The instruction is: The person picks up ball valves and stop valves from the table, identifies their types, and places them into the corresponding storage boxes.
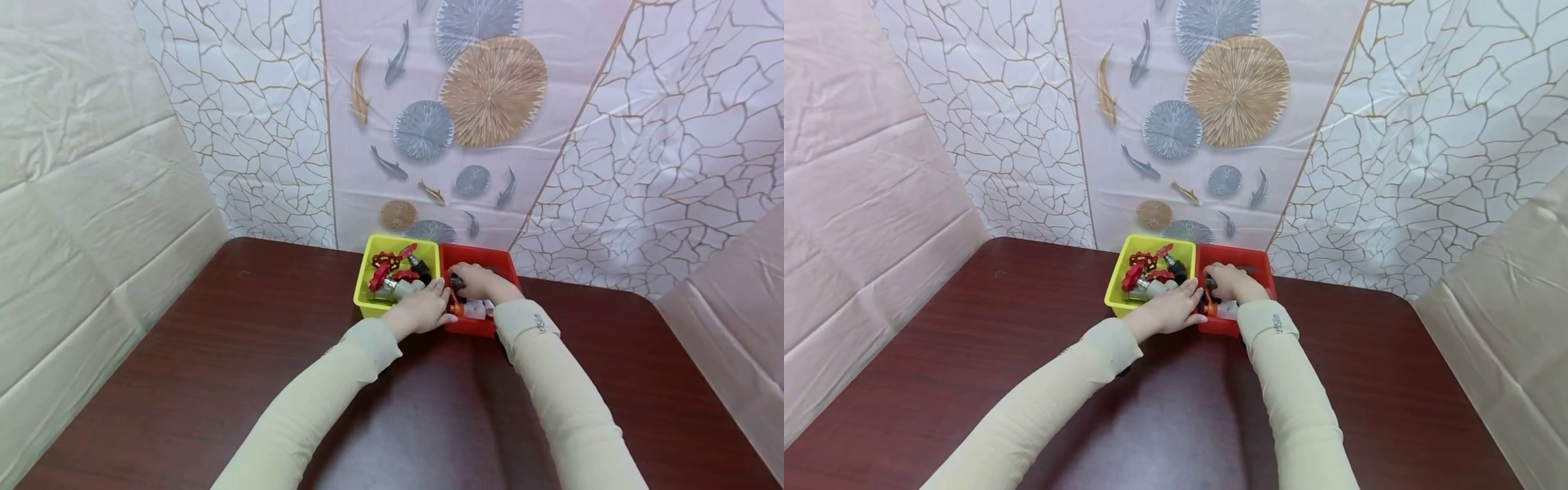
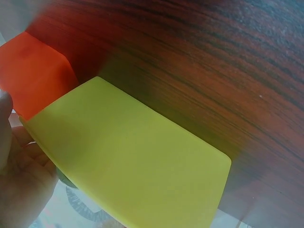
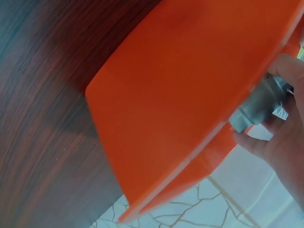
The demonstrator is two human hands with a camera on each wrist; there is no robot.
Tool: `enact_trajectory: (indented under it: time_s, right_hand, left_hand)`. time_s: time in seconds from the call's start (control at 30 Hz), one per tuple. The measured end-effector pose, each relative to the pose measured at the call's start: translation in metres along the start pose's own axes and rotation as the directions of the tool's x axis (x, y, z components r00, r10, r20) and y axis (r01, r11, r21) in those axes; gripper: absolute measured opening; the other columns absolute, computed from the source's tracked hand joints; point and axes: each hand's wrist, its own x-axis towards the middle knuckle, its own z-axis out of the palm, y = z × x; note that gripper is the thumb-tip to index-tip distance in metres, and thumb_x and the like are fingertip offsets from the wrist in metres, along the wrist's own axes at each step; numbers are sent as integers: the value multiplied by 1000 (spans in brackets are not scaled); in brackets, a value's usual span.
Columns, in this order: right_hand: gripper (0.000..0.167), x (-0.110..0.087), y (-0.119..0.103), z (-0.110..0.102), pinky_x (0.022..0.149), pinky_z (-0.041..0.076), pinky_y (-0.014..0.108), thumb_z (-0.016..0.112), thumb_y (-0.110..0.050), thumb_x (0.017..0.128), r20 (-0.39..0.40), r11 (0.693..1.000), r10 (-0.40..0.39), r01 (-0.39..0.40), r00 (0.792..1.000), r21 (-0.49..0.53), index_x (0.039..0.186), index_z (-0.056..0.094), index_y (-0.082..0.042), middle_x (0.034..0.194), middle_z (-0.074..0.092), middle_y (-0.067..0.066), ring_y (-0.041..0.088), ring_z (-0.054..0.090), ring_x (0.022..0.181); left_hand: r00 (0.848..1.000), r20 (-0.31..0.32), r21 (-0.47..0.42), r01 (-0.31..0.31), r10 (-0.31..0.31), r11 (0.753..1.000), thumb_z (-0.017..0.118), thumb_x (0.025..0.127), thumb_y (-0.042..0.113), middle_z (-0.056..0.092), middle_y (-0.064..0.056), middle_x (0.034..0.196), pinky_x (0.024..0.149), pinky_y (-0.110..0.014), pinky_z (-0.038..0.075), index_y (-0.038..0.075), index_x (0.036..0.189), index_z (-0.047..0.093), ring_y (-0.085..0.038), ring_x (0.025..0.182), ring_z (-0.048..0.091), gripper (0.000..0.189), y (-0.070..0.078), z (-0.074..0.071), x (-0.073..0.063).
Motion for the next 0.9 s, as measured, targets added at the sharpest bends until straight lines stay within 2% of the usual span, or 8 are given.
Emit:
enact_trajectory:
  time_s: [0.23, 0.57, 0.77, 0.9]
  right_hand:
    - [46, -8, 4, -3, 105, 36, 53, 60, -2, 88, -64, 997, -78, 78, 995, -3, 131, 48, 5, 132, 49, 27, 40, 47, 122]
    - [43, -11, 6, -1, 105, 36, 52, 62, -3, 87, -114, 997, -81, 82, 990, 6, 129, 51, 4, 129, 54, 25, 38, 50, 121]
    - [37, -15, 7, -4, 104, 38, 52, 63, -5, 87, -152, 994, -104, 108, 983, 17, 123, 57, 4, 122, 60, 22, 37, 54, 114]
    - [35, -17, 6, -6, 104, 38, 51, 63, -5, 88, -163, 995, -84, 92, 983, 42, 121, 59, 3, 120, 61, 21, 35, 55, 114]
  left_hand:
    - [1000, -4, -10, 4, -4, 1000, 34, 99, 47, 17, -14, 157, 117, -38, 20, 5, 148, 26, -24, 146, 16, 65, -1, 1, 1]
    - [1000, -1, -6, 5, -5, 1000, 34, 100, 47, 17, -14, 157, 117, -40, 19, 5, 148, 26, -24, 146, 16, 64, 1, 2, 0]
    - [1000, 2, 23, 8, -8, 1000, 34, 99, 48, 18, -14, 157, 117, -42, 19, 5, 148, 27, -24, 146, 17, 65, 3, 0, -1]
    - [1000, 11, 45, 11, -11, 999, 33, 99, 48, 17, -14, 157, 117, -42, 20, 5, 148, 26, -24, 146, 17, 65, 3, -3, 0]
